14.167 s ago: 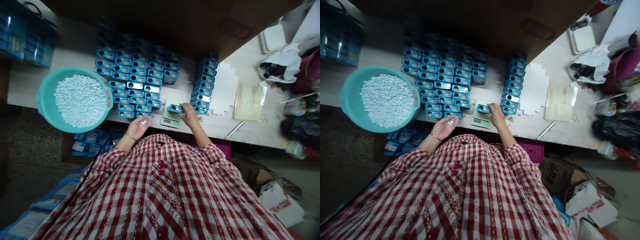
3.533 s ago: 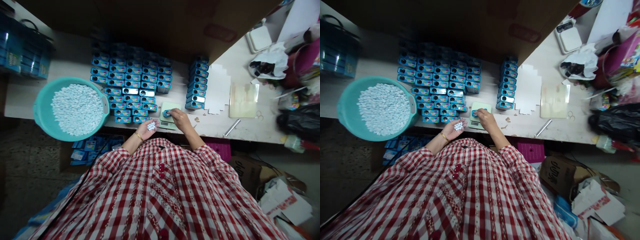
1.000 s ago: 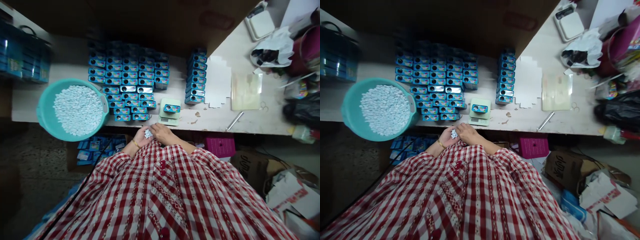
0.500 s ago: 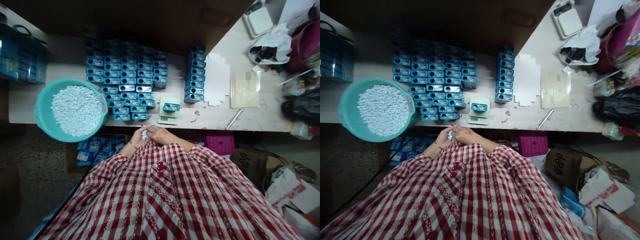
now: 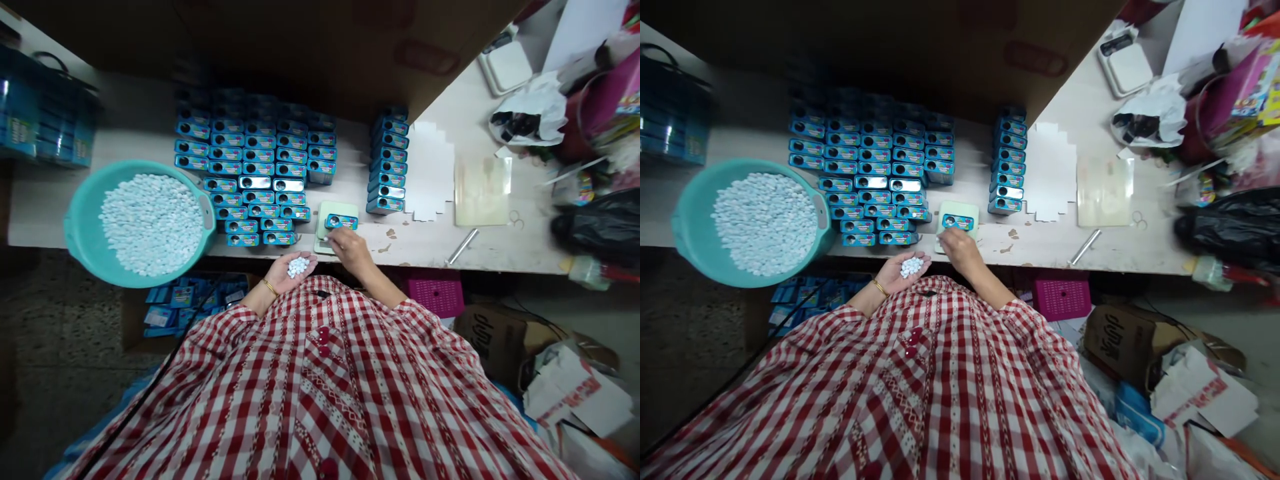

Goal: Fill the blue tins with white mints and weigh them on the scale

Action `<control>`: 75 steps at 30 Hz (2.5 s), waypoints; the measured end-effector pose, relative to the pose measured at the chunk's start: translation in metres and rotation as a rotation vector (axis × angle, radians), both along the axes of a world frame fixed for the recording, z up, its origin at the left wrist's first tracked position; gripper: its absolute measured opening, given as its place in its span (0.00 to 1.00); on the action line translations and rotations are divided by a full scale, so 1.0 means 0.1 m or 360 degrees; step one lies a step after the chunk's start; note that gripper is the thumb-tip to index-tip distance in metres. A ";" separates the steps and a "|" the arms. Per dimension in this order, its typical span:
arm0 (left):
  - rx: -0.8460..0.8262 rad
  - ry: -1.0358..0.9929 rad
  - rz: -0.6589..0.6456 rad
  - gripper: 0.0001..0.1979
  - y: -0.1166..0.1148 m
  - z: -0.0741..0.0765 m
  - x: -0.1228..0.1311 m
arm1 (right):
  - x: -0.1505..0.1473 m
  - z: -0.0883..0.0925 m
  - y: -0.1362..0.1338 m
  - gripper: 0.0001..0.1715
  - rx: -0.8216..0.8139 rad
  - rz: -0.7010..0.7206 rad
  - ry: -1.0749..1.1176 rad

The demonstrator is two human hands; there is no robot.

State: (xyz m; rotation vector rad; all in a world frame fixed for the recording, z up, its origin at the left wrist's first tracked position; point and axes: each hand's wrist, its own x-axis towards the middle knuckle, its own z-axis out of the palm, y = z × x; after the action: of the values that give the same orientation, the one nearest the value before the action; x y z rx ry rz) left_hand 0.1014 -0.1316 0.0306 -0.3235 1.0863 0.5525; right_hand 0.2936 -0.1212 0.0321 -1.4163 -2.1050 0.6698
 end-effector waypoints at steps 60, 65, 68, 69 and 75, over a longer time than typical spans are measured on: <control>0.0010 -0.0120 -0.0009 0.13 0.15 0.01 0.17 | 0.22 0.09 0.18 0.17 -0.0120 -0.0045 -0.0151; 0.0042 -0.0146 0.0034 0.15 0.22 0.02 0.13 | 0.36 0.03 0.36 0.24 -0.0229 -0.0140 -0.0727; 0.0058 -0.0113 0.0083 0.15 0.23 0.03 0.04 | 0.35 0.00 0.62 0.23 -0.0213 -0.0084 -0.0737; 0.0064 -0.0088 0.0104 0.15 0.23 0.04 0.01 | 0.31 -0.02 0.74 0.23 -0.0182 -0.0103 -0.0719; 0.0083 -0.0035 0.0147 0.12 0.21 0.01 -0.07 | 0.06 -0.26 1.34 0.24 -0.0193 -0.0182 -0.0665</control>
State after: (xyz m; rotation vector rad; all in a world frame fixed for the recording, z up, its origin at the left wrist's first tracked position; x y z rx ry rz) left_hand 0.0942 -0.1103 0.0314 -0.3345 1.0375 0.6573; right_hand 0.2993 0.0128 0.0064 -1.8607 -2.2984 0.4947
